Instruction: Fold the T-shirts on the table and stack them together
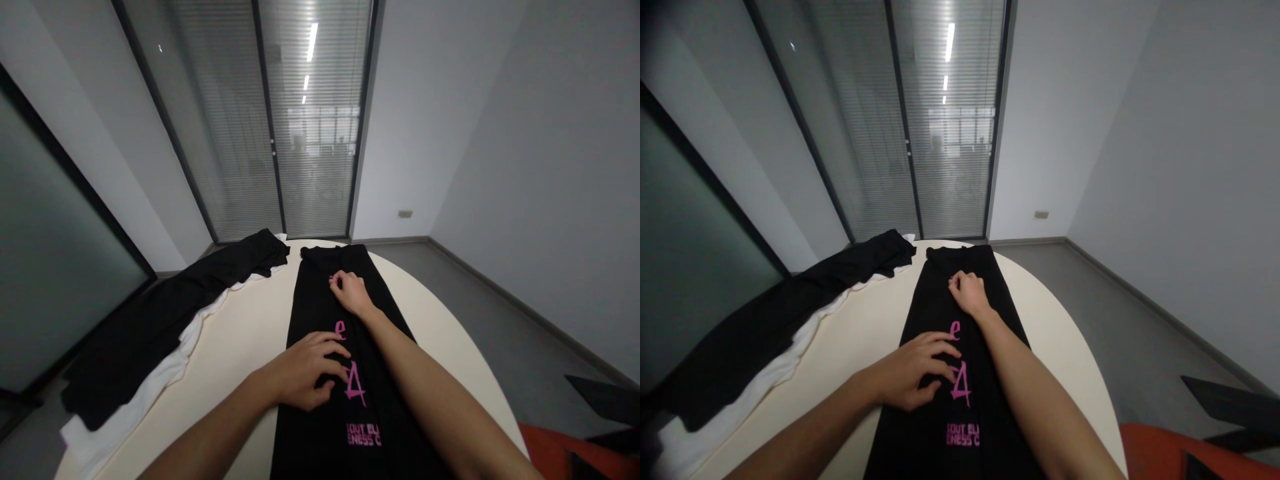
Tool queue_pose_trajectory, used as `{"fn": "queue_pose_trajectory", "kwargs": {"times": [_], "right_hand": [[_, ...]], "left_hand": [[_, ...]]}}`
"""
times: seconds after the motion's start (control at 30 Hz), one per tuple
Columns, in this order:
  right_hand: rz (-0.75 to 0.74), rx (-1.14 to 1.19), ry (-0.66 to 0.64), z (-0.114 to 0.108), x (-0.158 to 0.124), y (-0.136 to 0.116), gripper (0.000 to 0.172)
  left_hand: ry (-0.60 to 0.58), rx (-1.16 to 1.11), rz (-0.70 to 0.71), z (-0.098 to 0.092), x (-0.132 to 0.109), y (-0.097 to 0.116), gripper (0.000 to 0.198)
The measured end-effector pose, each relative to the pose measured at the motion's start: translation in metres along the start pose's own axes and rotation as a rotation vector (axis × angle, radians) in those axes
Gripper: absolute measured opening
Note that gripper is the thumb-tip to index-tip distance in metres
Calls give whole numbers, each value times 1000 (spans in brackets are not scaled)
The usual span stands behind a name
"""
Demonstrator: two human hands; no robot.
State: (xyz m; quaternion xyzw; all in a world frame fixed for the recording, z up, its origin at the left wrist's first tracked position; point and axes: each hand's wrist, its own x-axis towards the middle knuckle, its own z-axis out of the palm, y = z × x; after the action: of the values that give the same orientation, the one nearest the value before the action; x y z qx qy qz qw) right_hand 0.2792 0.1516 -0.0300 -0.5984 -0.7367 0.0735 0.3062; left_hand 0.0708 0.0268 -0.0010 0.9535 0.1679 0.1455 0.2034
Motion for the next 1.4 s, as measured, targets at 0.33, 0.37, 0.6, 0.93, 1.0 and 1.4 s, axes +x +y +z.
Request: {"fn": "queue_pose_trajectory", "kwargs": {"times": [0.33, 0.37, 0.6, 0.93, 1.0, 1.4], "right_hand": [[-125, 157, -117, 1, -2, 5, 26], [-126, 192, -112, 2, -1, 8, 25], [-60, 573, -63, 12, 6, 28, 39], [2, 543, -95, 11, 12, 36, 41], [15, 548, -73, 9, 13, 37, 41], [68, 482, -4, 6, 15, 52, 28]], "left_hand": [[-243, -74, -91, -15, -3, 26, 20], [-245, -82, -72, -16, -2, 29, 15], [-122, -241, 75, -6, 9, 35, 16], [-173, -244, 153, 14, 9, 40, 12], [-163, -285, 163, 16, 11, 42, 10], [-225, -188, 165, 24, 9, 49, 20]]}}
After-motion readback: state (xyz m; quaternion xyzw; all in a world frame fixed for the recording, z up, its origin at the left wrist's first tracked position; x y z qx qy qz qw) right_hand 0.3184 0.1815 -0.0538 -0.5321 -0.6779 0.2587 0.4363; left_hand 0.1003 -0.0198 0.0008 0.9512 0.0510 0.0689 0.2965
